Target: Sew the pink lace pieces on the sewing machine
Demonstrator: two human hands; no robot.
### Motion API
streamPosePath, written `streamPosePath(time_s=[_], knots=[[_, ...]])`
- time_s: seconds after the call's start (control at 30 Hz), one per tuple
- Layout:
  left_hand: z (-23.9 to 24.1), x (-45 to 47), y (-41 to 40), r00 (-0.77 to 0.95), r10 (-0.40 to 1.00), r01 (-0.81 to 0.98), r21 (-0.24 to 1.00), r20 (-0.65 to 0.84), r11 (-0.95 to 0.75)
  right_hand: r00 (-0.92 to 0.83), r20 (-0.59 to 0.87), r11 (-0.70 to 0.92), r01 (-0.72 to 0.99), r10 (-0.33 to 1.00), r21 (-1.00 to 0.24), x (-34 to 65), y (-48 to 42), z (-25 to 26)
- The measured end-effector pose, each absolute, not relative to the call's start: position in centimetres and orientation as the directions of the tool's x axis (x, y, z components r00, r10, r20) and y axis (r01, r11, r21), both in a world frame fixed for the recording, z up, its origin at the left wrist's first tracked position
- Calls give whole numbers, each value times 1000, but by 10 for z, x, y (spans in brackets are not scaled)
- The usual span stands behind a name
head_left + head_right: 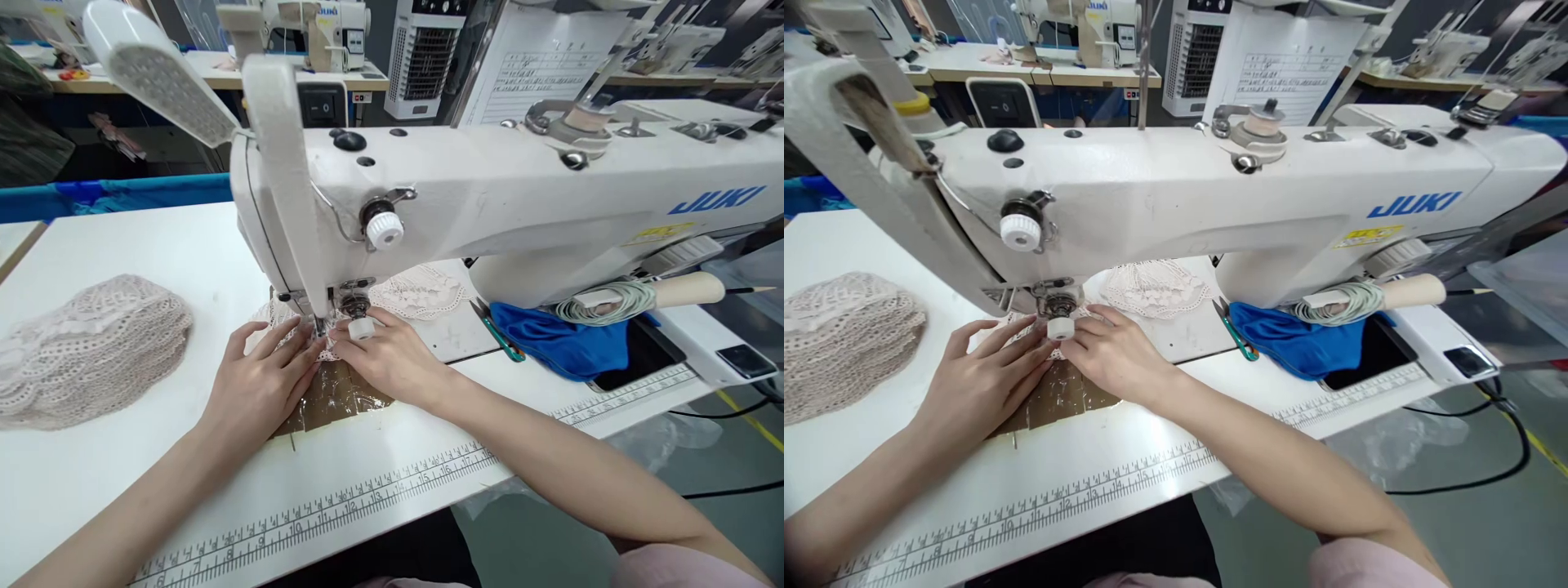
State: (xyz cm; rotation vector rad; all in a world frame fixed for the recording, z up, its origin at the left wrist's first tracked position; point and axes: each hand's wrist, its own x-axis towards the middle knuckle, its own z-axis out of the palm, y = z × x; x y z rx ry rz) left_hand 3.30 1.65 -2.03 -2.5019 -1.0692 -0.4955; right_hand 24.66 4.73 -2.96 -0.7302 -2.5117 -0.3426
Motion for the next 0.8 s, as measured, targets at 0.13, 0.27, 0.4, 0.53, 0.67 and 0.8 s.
streamPosePath(time_s=[0.13,0.27,0.4,0.53,0.67,0.8], knots=[[-19,36,6,669,556,710,-204,494,-674,-737,523,828,552,429,98,246,43,-30],[-17,38,-2,676,533,695,-202,510,-690,-728,552,856,515,406,50,248,36,-32],[-17,37,-3,681,540,693,-197,495,-694,-730,535,856,517,425,26,250,33,-32],[-19,36,-1,679,540,691,-182,498,-700,-734,527,859,512,428,16,249,33,-30],[-19,35,0,677,542,690,-173,497,-703,-721,542,855,519,433,7,249,33,-30],[-21,33,2,673,556,698,-169,487,-696,-721,534,847,531,443,15,249,34,-33]])
